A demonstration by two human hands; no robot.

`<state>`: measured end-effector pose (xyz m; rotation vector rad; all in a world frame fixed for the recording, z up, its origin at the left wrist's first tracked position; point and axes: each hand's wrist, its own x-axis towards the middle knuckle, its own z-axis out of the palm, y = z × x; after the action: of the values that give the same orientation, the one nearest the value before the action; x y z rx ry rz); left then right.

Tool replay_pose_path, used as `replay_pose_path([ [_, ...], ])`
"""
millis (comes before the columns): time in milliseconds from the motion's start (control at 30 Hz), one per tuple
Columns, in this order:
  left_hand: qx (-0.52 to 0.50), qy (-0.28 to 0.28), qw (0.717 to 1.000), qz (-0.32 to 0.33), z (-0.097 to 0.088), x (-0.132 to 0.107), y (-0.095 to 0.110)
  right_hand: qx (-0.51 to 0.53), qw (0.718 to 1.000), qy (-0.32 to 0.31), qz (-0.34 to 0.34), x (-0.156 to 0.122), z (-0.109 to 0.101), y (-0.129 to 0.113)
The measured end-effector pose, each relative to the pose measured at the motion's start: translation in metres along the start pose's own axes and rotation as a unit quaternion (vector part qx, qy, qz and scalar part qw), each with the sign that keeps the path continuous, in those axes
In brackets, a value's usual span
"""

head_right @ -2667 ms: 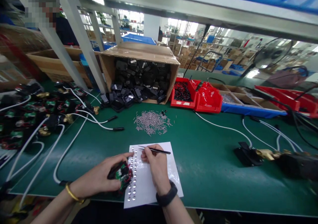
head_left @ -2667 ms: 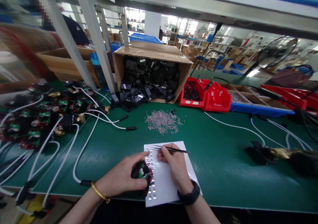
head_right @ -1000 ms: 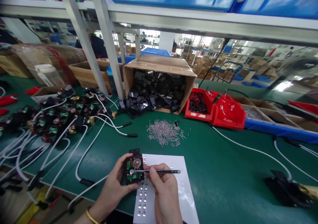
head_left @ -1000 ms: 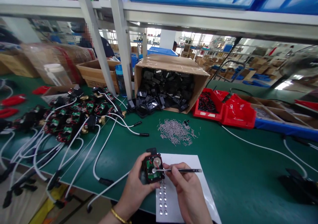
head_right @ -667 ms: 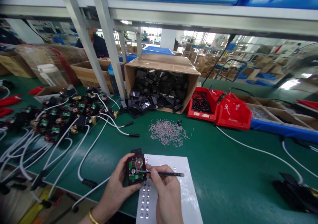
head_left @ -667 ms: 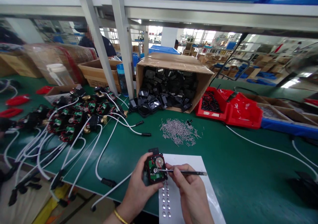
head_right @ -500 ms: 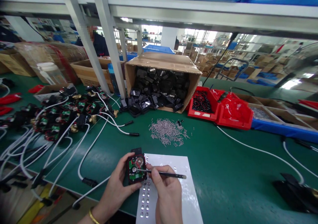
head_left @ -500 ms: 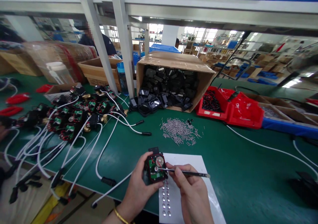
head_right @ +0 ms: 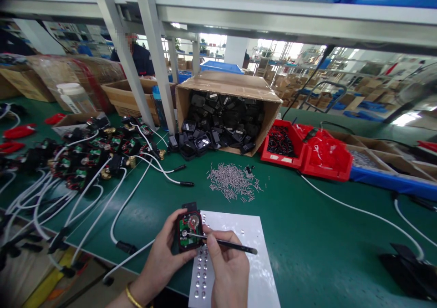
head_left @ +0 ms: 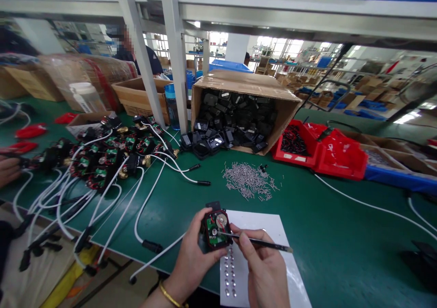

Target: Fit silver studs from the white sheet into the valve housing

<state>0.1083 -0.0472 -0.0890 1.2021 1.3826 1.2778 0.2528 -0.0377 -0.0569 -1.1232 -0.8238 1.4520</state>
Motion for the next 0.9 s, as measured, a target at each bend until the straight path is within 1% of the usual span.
replay_pose_path([
  [133, 0.002, -0.006, 1.000, 0.005, 0.000, 0.000, -0.003, -0.022, 1.000, -0.005, -0.006, 0.000, -0.001, 0.001],
  [333, 0.003, 0.006, 1.000, 0.013, 0.001, 0.000, -0.002, -0.039, 0.999, -0.009, -0.005, 0.002, -0.004, 0.003],
  [533, 0.007, 0.001, 1.000, 0.015, 0.000, -0.001, 0.001, -0.042, 0.999, -0.006, 0.019, 0.006, -0.010, 0.008],
  [633, -0.003, 0.002, 1.000, 0.009, 0.001, -0.002, 0.002, -0.062, 0.998, -0.001, 0.002, 0.005, -0.008, 0.005],
  [700, -0.016, 0.004, 1.000, 0.002, 0.001, -0.002, 0.003, -0.097, 0.995, -0.007, -0.038, 0.003, -0.007, 0.000],
  [733, -0.023, 0.007, 1.000, -0.002, 0.002, -0.001, 0.003, -0.126, 0.989, -0.010, -0.073, 0.002, -0.006, -0.002],
  [767, -0.029, 0.010, 1.000, -0.004, 0.002, -0.001, 0.004, -0.160, 0.979, -0.015, -0.124, 0.001, -0.005, -0.004],
  [800, -0.035, 0.012, 0.999, -0.004, 0.002, -0.001, 0.005, -0.196, 0.963, -0.018, -0.187, 0.000, -0.005, -0.005],
  [867, -0.046, 0.011, 0.999, 0.003, 0.002, -0.001, 0.006, -0.266, 0.907, -0.025, -0.326, -0.002, -0.003, -0.004],
  [900, -0.051, 0.009, 0.999, 0.009, 0.001, -0.001, 0.006, -0.288, 0.879, -0.024, -0.378, -0.004, -0.001, -0.002],
])
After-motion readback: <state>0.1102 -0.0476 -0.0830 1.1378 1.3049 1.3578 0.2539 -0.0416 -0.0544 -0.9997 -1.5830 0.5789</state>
